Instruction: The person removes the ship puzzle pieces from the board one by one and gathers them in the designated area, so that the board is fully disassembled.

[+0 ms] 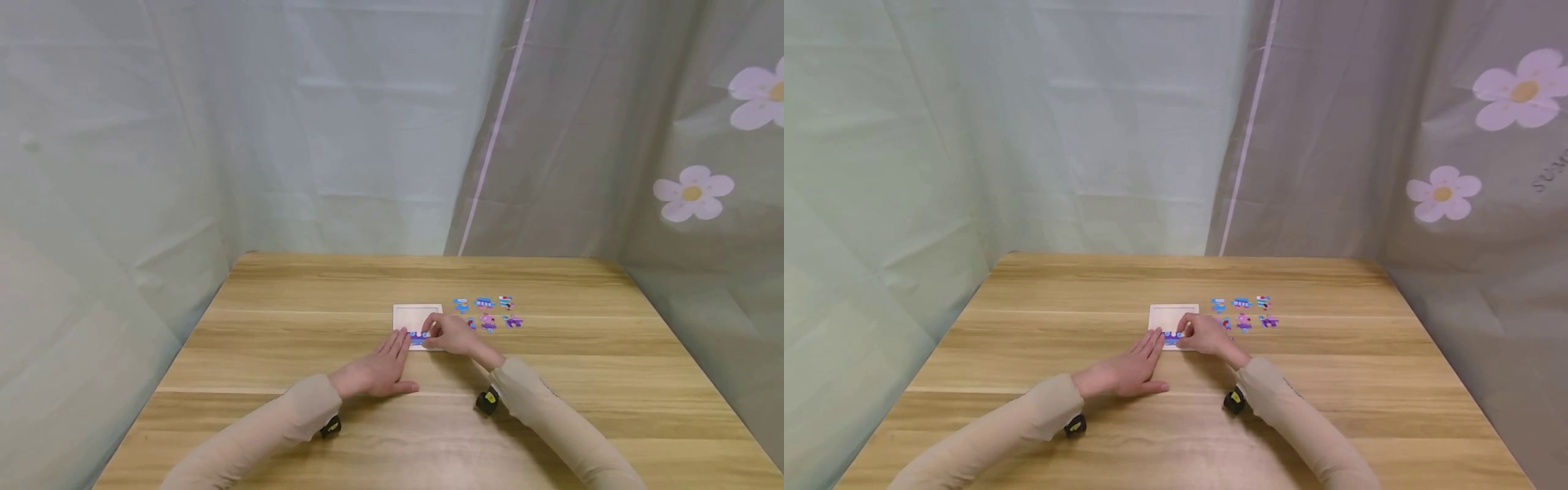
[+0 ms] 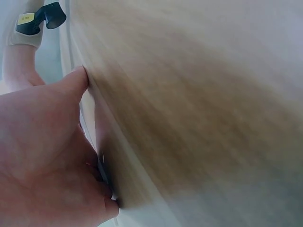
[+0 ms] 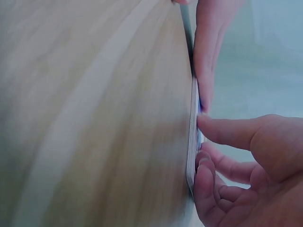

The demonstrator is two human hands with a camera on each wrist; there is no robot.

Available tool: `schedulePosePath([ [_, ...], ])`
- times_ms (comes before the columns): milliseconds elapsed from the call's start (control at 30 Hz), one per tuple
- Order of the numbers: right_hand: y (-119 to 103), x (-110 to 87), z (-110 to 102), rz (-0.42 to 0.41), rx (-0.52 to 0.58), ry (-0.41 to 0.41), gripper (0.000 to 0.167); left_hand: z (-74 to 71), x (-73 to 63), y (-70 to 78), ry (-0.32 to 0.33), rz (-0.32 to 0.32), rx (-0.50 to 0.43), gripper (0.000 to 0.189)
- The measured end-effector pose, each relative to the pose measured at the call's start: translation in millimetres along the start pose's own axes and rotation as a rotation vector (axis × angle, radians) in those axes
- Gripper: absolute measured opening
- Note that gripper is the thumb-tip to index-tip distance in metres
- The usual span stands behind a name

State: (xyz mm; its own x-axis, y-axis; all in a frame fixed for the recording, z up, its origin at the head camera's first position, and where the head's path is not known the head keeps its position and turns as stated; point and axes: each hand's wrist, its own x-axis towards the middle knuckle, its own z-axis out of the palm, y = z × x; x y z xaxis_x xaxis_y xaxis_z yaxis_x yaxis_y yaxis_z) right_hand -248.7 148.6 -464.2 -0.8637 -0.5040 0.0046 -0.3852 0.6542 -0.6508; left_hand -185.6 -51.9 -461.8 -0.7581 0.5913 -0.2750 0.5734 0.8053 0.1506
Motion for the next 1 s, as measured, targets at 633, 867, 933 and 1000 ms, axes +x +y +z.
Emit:
schedulePosePath([
  [633,-4.1,4.2,1.1,0.122,0.153,0.029,0.014,-0.4,-0.2,3.3,-0.017,-0.013,0.05,0.092],
  [867,3.4,4.1,-0.2,0.127,0.23,0.073,0.01,-0.7,-2.2,4.4,0.016,-0.003,0.042,0.091],
  [933,5.0,3.5,-1.4,0.132,0.248,0.078,0.01,-0.8,-2.4,4.1,0.018,-0.002,0.047,0.09],
  [1000,5.5,2.4,-3.7,0.141,0.266,0.077,0.01,-0.3,-2.2,3.3,0.02,-0.002,0.045,0.09],
])
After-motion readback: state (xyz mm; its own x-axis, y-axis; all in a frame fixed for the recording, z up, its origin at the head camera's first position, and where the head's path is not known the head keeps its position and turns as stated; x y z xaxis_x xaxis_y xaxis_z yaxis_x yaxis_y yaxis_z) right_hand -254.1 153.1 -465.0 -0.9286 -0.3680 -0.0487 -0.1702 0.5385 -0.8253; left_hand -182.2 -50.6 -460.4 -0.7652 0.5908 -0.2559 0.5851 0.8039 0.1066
